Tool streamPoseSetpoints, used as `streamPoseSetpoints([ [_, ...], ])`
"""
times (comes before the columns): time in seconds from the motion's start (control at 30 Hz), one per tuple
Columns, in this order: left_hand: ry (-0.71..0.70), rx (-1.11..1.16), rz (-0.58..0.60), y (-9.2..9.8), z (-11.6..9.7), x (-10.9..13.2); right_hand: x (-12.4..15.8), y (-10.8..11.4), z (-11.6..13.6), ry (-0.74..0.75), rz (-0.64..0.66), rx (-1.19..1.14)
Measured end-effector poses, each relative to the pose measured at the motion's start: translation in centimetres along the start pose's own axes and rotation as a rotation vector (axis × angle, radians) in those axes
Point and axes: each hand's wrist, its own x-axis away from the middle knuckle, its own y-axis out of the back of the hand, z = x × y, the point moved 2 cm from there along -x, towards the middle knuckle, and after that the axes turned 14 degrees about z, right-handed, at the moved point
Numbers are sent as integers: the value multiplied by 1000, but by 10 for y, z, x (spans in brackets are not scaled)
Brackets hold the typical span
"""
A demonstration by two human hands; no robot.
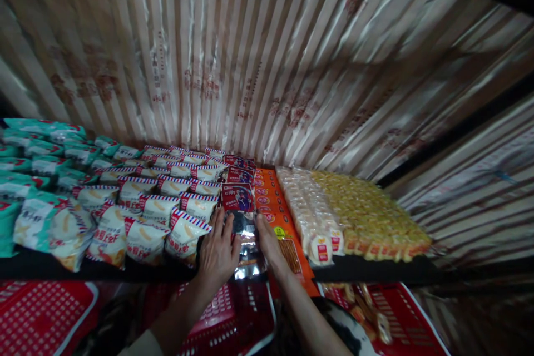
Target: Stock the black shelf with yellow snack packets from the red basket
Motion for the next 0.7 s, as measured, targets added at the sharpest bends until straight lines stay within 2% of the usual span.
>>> streamPoseSetpoints([
  [0.27,-25,50,-9,7,-1,-1,-1,3,1,-98,-50,192],
  [0.43,-87,24,-43,10,-6,1,-15,8,21,-24,-55,261],
  [0.57,-145,-33,-41,5,-8,2,-33,0,36,-1,-6,328],
  [0.7,-153,-62,-52,5,-8,2,-39,-4,39,-28,54,419],
])
